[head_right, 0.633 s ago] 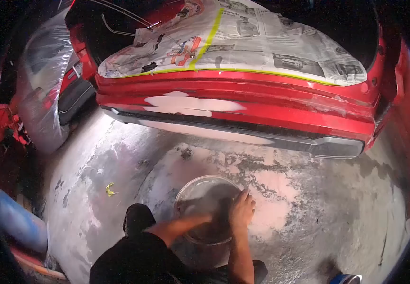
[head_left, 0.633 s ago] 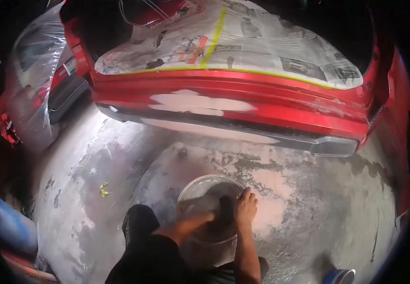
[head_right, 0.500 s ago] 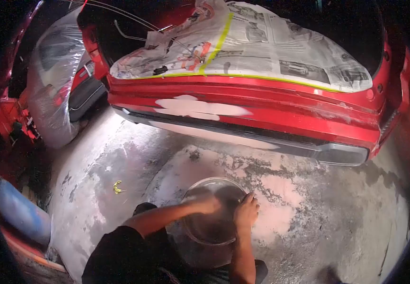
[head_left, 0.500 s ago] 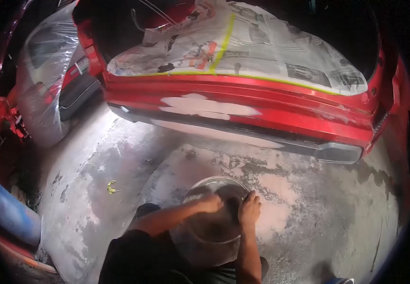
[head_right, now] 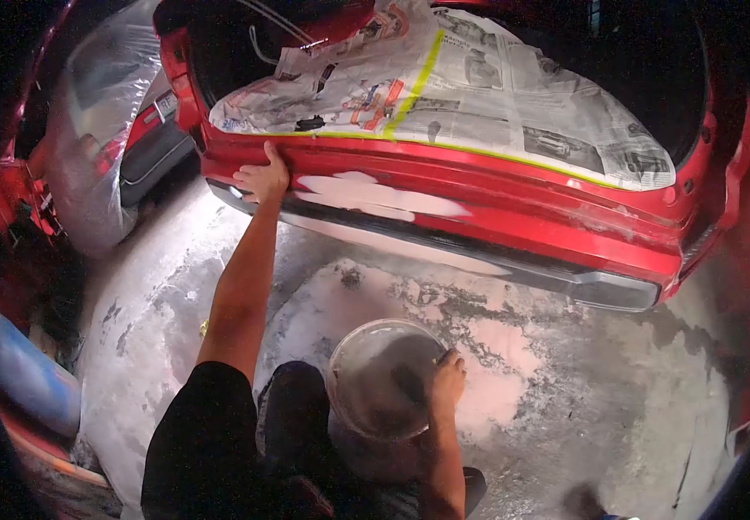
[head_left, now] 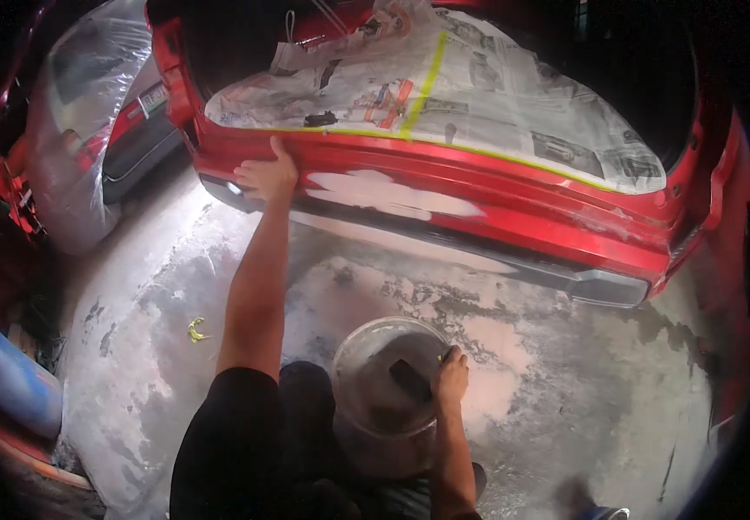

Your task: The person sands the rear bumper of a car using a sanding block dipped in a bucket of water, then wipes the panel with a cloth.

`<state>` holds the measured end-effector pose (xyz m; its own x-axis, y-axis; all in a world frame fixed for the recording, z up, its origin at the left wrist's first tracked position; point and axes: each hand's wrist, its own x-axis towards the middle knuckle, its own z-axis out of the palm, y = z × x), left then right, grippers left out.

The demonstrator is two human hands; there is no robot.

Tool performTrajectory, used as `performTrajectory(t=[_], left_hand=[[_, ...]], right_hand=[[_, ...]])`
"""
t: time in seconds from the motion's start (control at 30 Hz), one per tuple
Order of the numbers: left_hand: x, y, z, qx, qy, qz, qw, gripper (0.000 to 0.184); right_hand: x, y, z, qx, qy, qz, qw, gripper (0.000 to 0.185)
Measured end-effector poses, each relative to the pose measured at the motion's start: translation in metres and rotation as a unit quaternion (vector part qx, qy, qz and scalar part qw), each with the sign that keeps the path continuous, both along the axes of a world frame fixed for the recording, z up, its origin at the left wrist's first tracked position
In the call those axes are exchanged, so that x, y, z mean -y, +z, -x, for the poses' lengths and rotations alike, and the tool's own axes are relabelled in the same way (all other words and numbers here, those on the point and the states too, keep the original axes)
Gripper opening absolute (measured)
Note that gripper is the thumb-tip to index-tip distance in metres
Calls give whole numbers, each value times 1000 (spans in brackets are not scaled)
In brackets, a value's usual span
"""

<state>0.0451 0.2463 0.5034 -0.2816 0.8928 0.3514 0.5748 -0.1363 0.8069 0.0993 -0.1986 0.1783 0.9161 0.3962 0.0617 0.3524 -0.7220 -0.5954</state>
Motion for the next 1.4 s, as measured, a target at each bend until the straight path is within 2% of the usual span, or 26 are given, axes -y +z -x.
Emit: performTrajectory(t=[0.13, 0.4, 0.5, 0.6, 0.73, 0.87, 1.0, 1.1, 1.17, 1.2, 1.27, 1.33, 1.4], left_hand=[[39, -4, -22, -67, -4, 15, 998, 118], [138, -4, -58, -70, -73, 31, 994, 115], [165, -7, -69, -56, -96, 22, 994, 116], [192, -8, -76, -59, -116, 21, 991, 115], [231, -8, -83, -84, -144, 22, 986, 108], [275, -29, -93, -92, -211, -75, 970, 109], [336, -47, -94, -136, -377, -186, 897, 106], [363, -65, -92, -151, -571, -282, 756, 95], [368, -89, -80, -94, -652, -275, 701, 86], [369, -106, -72, -63, -696, -266, 664, 83], [352, -143, -49, -25, -728, -202, 655, 75], [336, -189, -32, -42, -706, -115, 698, 66], [326, -215, -25, 77, -752, 226, 615, 55]], right_hand=[[-2, 17, 1, 1, 14, -11, 1000, 27], [1, 10, -6, -24, 46, 5, 999, 36], [1, 10, -5, -17, 46, 1, 999, 36], [2, 11, -1, 18, 46, -21, 999, 23], [2, 17, -1, 5, 41, -13, 999, 28], [1, 14, 2, -9, 37, 11, 999, 32], [1, 15, 3, -10, 31, 13, 999, 32], [3, 7, 1, -1, 40, -15, 999, 41], [0, -20, -11, 1, 48, -206, 977, 47], [4, -32, -16, 5, 42, -297, 954, 51], [21, 7, -10, 191, 4, -257, 947, 46], [34, 62, -3, -6, -50, -429, 902, 32], [40, 102, 10, -98, -63, -544, 831, 34]])
